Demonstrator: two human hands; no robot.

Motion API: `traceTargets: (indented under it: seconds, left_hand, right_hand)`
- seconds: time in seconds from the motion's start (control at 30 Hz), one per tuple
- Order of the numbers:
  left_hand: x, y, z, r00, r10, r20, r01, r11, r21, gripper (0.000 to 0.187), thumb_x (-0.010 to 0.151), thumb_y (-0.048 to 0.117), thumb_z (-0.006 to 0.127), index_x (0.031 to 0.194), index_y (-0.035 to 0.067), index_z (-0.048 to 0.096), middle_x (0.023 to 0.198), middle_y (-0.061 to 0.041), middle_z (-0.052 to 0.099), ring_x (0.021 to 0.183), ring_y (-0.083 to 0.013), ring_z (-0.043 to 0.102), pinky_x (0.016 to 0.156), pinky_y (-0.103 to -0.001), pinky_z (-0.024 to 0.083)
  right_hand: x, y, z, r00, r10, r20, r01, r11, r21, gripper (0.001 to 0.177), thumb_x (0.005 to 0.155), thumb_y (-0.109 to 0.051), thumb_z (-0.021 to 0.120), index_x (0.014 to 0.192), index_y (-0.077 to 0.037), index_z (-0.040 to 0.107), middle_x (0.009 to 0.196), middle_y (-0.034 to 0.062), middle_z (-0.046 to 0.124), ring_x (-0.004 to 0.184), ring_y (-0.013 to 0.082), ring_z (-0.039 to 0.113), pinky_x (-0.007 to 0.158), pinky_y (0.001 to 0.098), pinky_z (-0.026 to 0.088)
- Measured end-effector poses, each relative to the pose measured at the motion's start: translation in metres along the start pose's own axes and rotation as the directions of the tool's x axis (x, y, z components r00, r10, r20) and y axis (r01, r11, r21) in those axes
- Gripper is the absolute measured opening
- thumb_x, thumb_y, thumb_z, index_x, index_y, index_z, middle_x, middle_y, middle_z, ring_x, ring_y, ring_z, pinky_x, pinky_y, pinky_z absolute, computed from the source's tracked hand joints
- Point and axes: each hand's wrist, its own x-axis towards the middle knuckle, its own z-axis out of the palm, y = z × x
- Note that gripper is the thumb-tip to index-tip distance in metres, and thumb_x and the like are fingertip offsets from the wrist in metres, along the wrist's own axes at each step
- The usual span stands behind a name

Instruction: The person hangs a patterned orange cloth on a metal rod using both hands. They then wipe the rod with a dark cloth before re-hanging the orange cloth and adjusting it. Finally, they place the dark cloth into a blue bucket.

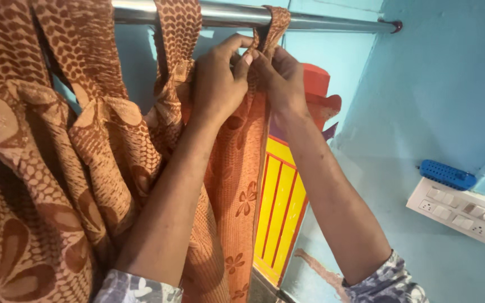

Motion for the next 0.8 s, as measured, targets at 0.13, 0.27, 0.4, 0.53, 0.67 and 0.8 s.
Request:
traceTargets:
  seconds: [0.13, 0.27, 0.4, 0.53, 0.67, 0.8]
  left_hand:
    - [-0.002, -0.001, 0.004, 0.999, 0.041, -0.024, -0.037, 0.987, 0.159, 0.015, 0.101, 0.007, 0.065, 0.114, 0.01, 0.071, 0.086, -0.008, 0.077, 0.073, -0.0199, 0.075, 0.063, -0.036, 0.056]
    - [-0.002, 0.034, 0.005, 0.958, -0.255, 0.127, 0.21, 0.934, 0.289, 0.019, 0.104, 0.016, 0.062, 0.12, 0.008, 0.065, 0.096, -0.008, 0.076, 0.065, -0.0181, 0.073, 0.053, -0.032, 0.056]
    - [-0.022, 0.083, -0.026, 0.987, 0.083, 0.141, -0.148, 0.822, 0.55, 0.043, 0.09, 0.005, 0.069, 0.133, 0.004, 0.064, 0.134, -0.018, 0.063, 0.066, -0.0186, 0.069, 0.039, -0.024, 0.056]
    - [-0.039, 0.123, -0.061, 0.937, 0.343, 0.07, -0.323, 0.772, 0.548, 0.032, 0.086, 0.004, 0.074, 0.118, 0.007, 0.07, 0.12, -0.003, 0.069, 0.094, -0.0203, 0.07, 0.062, -0.029, 0.06]
    - [-0.025, 0.127, -0.069, 0.92, 0.379, 0.098, -0.362, 0.731, 0.579, 0.028, 0.09, 0.004, 0.075, 0.117, 0.009, 0.074, 0.118, -0.001, 0.068, 0.108, -0.0222, 0.065, 0.075, -0.031, 0.061]
    - [-0.002, 0.126, -0.056, 0.894, 0.413, 0.172, -0.405, 0.583, 0.704, 0.032, 0.079, 0.002, 0.071, 0.11, 0.002, 0.077, 0.122, -0.008, 0.069, 0.117, -0.0254, 0.058, 0.097, -0.036, 0.055]
  right_hand:
    - [0.012, 0.032, -0.007, 0.961, -0.252, -0.115, 0.155, 0.834, -0.53, 0.026, 0.098, -0.012, 0.072, 0.109, 0.003, 0.054, 0.093, 0.0085, 0.065, 0.08, 0.0139, 0.065, 0.068, 0.0303, 0.058]
    - [0.001, 0.044, 0.0, 0.873, -0.472, -0.124, 0.322, 0.75, -0.578, 0.037, 0.099, -0.019, 0.074, 0.122, -0.001, 0.051, 0.108, 0.0097, 0.063, 0.09, 0.0165, 0.064, 0.078, 0.0315, 0.057]
    - [-0.059, 0.038, 0.011, 0.889, -0.456, -0.047, 0.393, 0.81, -0.436, 0.056, 0.097, -0.022, 0.065, 0.141, -0.006, 0.033, 0.124, 0.0075, 0.053, 0.104, 0.0139, 0.062, 0.085, 0.0291, 0.055]
    - [-0.084, 0.049, 0.003, 0.951, -0.292, 0.101, 0.303, 0.821, -0.484, 0.034, 0.106, -0.013, 0.057, 0.139, -0.005, 0.057, 0.13, 0.0077, 0.063, 0.121, 0.0189, 0.062, 0.102, 0.032, 0.05]
    - [-0.036, 0.072, -0.043, 0.952, -0.28, -0.121, 0.162, 0.801, -0.577, 0.019, 0.114, -0.009, 0.052, 0.126, -0.005, 0.065, 0.096, 0.009, 0.054, 0.084, 0.0211, 0.05, 0.075, 0.0379, 0.044]
    - [0.041, 0.058, -0.1, 0.9, -0.421, -0.112, 0.416, 0.907, -0.07, 0.031, 0.102, -0.009, 0.049, 0.121, -0.006, 0.074, 0.122, 0.0045, 0.073, 0.11, 0.0187, 0.067, 0.098, 0.034, 0.054]
